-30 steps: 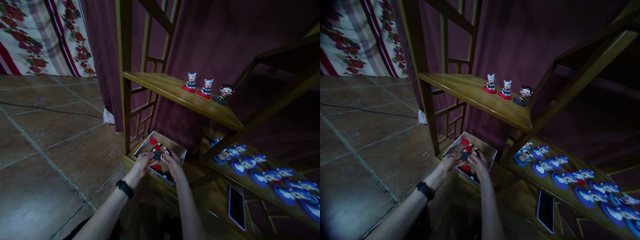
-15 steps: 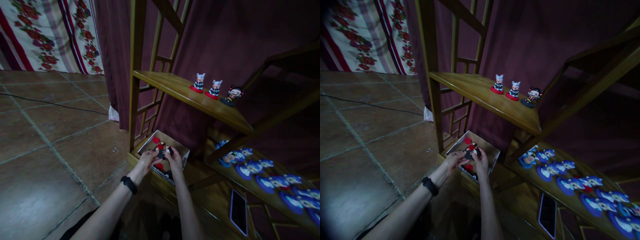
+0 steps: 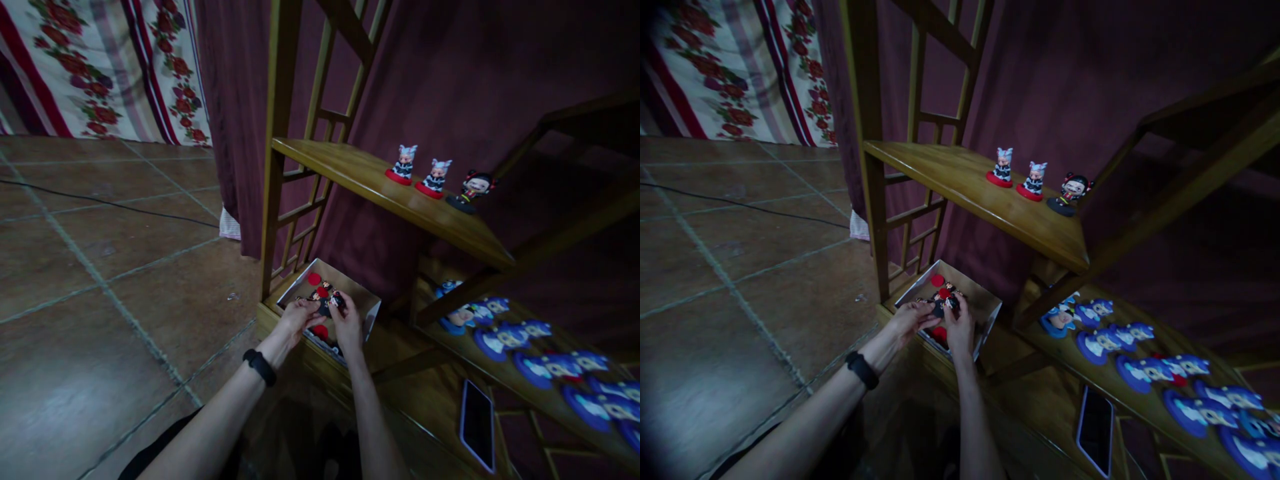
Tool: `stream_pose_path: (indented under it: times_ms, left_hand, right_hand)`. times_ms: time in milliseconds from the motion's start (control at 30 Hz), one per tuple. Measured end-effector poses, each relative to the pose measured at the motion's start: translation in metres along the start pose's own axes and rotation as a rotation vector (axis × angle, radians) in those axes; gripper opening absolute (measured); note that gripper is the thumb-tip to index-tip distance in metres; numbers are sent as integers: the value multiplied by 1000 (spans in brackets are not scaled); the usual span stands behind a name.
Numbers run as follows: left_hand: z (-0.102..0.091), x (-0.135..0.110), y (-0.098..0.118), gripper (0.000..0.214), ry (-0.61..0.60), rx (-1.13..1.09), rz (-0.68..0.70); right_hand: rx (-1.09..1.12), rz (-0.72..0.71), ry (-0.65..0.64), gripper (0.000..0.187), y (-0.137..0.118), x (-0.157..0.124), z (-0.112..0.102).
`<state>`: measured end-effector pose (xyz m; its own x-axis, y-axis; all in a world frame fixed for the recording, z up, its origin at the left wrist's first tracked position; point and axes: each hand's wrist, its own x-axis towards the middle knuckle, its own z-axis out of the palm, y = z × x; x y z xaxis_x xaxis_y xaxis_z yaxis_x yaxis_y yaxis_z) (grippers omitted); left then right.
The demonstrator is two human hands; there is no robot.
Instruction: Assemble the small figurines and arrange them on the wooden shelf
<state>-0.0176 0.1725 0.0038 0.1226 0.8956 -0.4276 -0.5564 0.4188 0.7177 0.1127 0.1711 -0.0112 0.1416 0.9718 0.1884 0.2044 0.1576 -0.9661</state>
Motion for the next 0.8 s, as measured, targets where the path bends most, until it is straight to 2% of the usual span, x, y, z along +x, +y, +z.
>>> stream_pose_path:
  times_ms: [333, 667, 800]
  left_hand:
    - [-2, 2, -3, 14, 17, 33, 32]
    - [-2, 3, -10, 21, 24, 76, 115]
    - [-2, 3, -13, 21, 28, 64, 138]
  right_hand:
    - [-302, -118, 35, 34, -10, -4, -2]
    - [-492, -199, -28, 33, -15, -9, -2]
    - [-485, -180, -23, 32, -11, -8, -1]
